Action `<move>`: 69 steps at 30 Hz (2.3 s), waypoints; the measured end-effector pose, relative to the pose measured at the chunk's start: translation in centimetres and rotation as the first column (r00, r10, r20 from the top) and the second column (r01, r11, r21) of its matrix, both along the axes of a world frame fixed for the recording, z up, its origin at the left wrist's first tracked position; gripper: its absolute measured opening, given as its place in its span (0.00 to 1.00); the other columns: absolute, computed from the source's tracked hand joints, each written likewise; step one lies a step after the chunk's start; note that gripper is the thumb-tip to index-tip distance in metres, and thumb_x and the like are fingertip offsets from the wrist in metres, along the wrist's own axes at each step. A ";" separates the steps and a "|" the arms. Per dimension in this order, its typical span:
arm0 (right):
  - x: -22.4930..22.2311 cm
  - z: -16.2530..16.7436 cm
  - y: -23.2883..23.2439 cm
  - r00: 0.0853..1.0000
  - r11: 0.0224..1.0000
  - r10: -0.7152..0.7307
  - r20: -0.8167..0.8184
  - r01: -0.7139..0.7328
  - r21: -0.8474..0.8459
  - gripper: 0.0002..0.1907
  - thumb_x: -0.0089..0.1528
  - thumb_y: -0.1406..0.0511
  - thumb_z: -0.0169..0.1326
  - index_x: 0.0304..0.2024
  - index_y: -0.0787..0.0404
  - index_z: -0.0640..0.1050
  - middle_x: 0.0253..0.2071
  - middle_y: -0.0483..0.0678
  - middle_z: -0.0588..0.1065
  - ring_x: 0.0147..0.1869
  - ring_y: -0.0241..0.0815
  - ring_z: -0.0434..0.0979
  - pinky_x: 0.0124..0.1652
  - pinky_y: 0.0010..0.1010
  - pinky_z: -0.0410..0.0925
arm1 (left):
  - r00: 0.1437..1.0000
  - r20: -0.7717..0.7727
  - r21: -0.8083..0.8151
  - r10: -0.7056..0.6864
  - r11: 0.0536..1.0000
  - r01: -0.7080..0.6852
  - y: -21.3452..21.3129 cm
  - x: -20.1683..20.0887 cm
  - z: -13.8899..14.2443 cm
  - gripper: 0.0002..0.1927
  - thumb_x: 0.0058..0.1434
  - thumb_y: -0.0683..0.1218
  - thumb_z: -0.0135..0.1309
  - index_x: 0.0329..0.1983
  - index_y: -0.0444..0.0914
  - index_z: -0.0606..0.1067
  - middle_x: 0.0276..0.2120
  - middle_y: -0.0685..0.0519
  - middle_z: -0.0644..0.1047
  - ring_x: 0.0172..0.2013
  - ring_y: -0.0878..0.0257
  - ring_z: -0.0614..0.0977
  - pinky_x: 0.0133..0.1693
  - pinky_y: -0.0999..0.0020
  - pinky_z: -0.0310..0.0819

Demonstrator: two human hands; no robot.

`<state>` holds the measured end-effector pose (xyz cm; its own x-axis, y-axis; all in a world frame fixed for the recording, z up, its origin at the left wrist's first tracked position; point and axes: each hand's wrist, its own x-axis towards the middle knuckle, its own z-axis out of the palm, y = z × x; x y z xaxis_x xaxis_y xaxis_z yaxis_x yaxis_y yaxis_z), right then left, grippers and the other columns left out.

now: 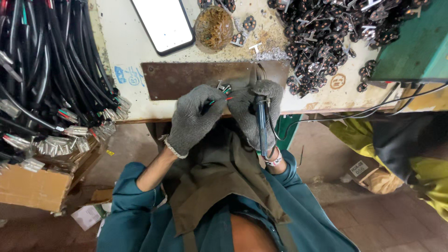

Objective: The person solders colored wires onto small metal components at a workbench. They hold a component in one hand and a soldering iron in the other, apply solder to the joint, then set the finished piece aside and pick up the next component, repeating this cycle across the episode.

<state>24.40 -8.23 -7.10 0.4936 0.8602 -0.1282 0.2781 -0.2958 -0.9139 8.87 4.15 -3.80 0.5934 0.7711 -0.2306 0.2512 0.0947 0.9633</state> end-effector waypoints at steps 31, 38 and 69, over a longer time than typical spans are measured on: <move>2.1 0.7 1.8 0.928 0.979 0.089 0.361 -0.148 0.141 0.22 0.55 0.64 0.74 0.43 0.58 0.74 0.38 0.52 0.81 0.40 0.47 0.83 0.40 0.34 0.75 | 0.985 -0.122 0.085 -0.122 0.987 0.133 2.7 -0.3 3.2 0.05 0.69 0.38 0.57 0.46 0.33 0.74 0.40 0.43 0.75 0.40 0.48 0.81 0.42 0.60 0.74; 2.8 1.2 1.9 0.897 0.958 0.226 0.381 -0.276 0.081 0.19 0.58 0.64 0.71 0.47 0.58 0.75 0.45 0.51 0.81 0.47 0.53 0.84 0.47 0.39 0.76 | 0.964 -0.250 0.232 -0.086 0.962 0.146 0.8 0.6 2.3 0.07 0.64 0.40 0.59 0.44 0.37 0.76 0.43 0.42 0.75 0.40 0.44 0.80 0.39 0.54 0.74; 2.3 4.1 4.2 0.949 0.976 0.210 0.234 -0.189 -0.110 0.19 0.58 0.66 0.70 0.50 0.57 0.80 0.44 0.47 0.82 0.41 0.45 0.84 0.43 0.31 0.75 | 0.931 -0.339 0.423 -0.136 0.862 0.280 2.7 2.2 1.3 0.10 0.56 0.41 0.63 0.36 0.41 0.72 0.34 0.50 0.73 0.34 0.51 0.81 0.33 0.58 0.74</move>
